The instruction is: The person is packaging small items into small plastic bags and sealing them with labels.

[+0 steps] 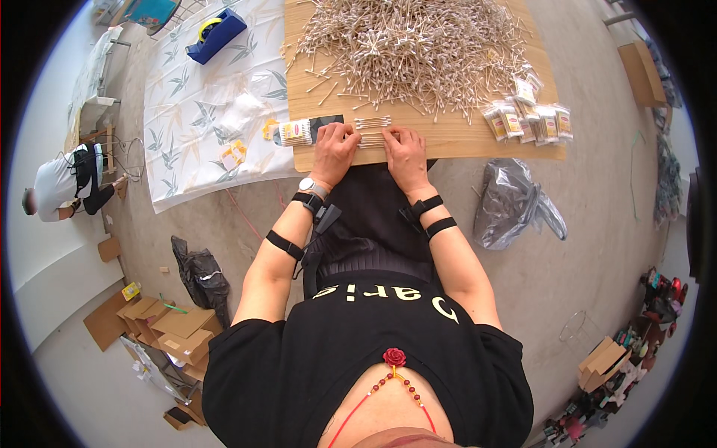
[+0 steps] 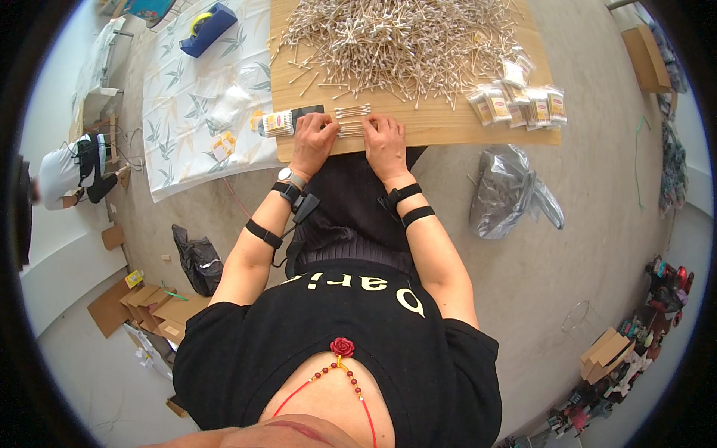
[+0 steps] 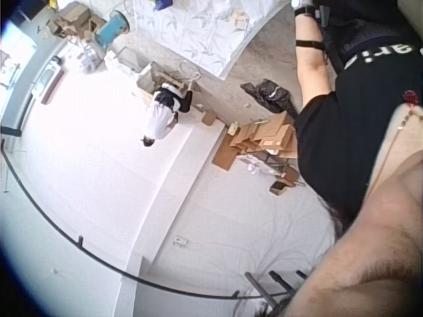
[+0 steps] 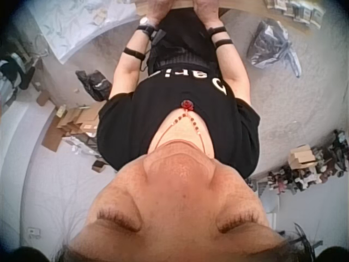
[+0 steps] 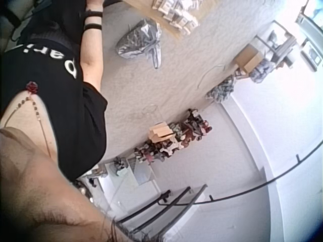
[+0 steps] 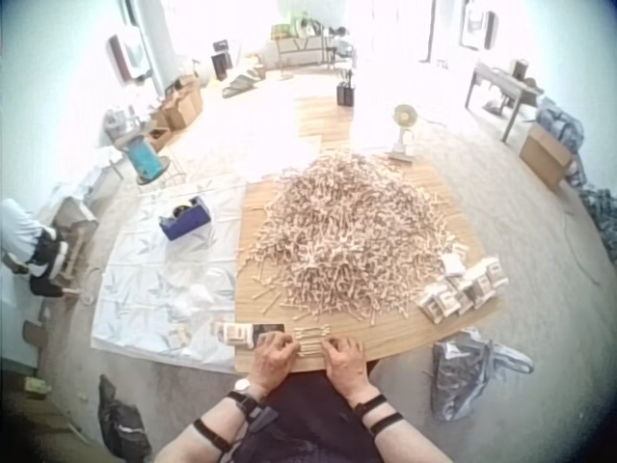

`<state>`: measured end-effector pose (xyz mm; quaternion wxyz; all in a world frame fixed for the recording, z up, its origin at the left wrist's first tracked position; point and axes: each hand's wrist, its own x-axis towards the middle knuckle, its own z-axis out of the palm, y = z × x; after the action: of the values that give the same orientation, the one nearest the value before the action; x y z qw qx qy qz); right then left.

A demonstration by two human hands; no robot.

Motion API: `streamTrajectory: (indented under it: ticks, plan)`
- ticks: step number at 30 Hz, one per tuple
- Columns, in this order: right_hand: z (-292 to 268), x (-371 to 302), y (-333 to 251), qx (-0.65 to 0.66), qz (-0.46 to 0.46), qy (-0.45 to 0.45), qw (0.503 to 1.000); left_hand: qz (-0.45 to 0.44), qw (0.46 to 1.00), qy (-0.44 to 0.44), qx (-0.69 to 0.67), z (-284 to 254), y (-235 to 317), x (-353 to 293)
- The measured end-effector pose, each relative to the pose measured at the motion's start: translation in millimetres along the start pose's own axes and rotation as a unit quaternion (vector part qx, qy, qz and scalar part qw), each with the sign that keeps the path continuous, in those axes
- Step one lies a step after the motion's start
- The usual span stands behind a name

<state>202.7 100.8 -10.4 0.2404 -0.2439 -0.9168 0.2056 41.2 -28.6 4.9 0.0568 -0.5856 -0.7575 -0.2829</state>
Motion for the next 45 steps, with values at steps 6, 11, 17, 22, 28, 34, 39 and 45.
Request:
streamTrajectory:
  ticks: [6, 11, 17, 22, 28, 34, 39, 45]
  plan:
    - [-1, -1, 0, -0.004, 0.004, -0.016, 1.000, -0.067, 0.997, 0.042, -0.022, -1, 7, -6]
    - [-6, -5, 8, 0.025, 0.026, -0.022, 0.999, -0.140, 0.990, -0.009, -0.020, -4, 27, -23]
    - [-15, -16, 17, -0.091, 0.021, -0.067, 0.993, -0.163, 0.980, -0.105, 0.044, 10, 37, -41]
    - [-7, -25, 18, -0.139, 0.028, -0.143, 0.980, -0.167, 0.977, -0.115, 0.066, 19, 41, -43]
    - [8, -23, 10, -0.142, 0.037, -0.173, 0.974, -0.165, 0.976, -0.115, 0.085, 28, 44, -41]
    - [15, -21, 4, -0.170, 0.035, -0.164, 0.971, -0.170, 0.973, -0.121, 0.097, 30, 46, -40]
    - [3, -21, 10, -0.060, 0.031, -0.104, 0.992, -0.177, 0.980, -0.072, 0.062, 22, 46, -39]
    - [-18, -18, 16, 0.039, 0.021, -0.027, 0.999, -0.161, 0.987, -0.001, -0.021, 6, 46, -27]
